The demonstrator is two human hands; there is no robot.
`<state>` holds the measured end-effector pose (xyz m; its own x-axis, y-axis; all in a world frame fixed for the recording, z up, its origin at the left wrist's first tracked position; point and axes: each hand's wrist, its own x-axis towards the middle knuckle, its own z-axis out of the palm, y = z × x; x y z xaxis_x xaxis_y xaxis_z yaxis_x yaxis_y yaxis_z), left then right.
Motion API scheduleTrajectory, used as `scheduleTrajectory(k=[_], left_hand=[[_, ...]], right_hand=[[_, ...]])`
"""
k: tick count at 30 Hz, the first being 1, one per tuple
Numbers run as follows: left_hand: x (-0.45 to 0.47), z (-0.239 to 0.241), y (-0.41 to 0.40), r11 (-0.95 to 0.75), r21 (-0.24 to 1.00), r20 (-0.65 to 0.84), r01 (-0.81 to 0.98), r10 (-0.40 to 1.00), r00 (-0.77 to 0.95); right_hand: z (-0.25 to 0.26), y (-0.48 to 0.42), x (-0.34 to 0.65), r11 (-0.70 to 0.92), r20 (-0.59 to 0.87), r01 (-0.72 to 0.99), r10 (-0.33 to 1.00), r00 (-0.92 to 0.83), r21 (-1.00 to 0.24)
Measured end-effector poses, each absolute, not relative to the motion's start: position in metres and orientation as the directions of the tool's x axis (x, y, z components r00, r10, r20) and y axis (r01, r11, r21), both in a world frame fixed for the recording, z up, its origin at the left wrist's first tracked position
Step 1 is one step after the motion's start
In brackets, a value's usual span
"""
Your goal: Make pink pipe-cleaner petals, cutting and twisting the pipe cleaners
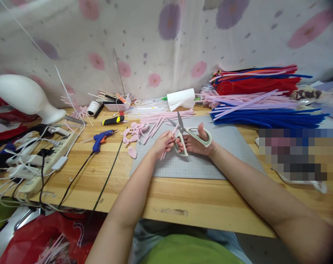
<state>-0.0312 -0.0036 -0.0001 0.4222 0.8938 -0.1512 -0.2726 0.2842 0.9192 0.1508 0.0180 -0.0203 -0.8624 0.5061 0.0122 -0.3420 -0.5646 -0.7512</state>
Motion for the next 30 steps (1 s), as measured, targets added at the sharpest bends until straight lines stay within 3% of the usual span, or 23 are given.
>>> scheduleTrajectory(k=[8, 14, 20, 30], left_hand=[[-0.027, -0.004, -0.001, 0.193, 0.955, -0.094, -0.223, 0.916, 0.391], [-0.024, -0.003, -0.002, 0.164, 0.972, -0.085, -0.166, 0.911, 0.402], [-0.023, 0.002, -0.005, 0.154, 0.973, -0.057, -0.172, 0.884, 0.465], [-0.029, 0.003, -0.003, 0.107, 0.986, -0.037, -0.127, 0.888, 0.458]], right_hand=[[-0.018, 0.014, 0.148, -0.571, -0.014, -0.376, 0.562, -0.827, -0.730], [-0.023, 0.020, 0.156, -0.631, -0.027, -0.301, 0.455, -0.890, -0.715], [-0.025, 0.024, 0.165, -0.598, 0.049, -0.253, 0.336, -0.941, -0.760], [-0.024, 0.021, 0.157, -0.608, 0.091, -0.302, 0.353, -0.931, -0.735]])
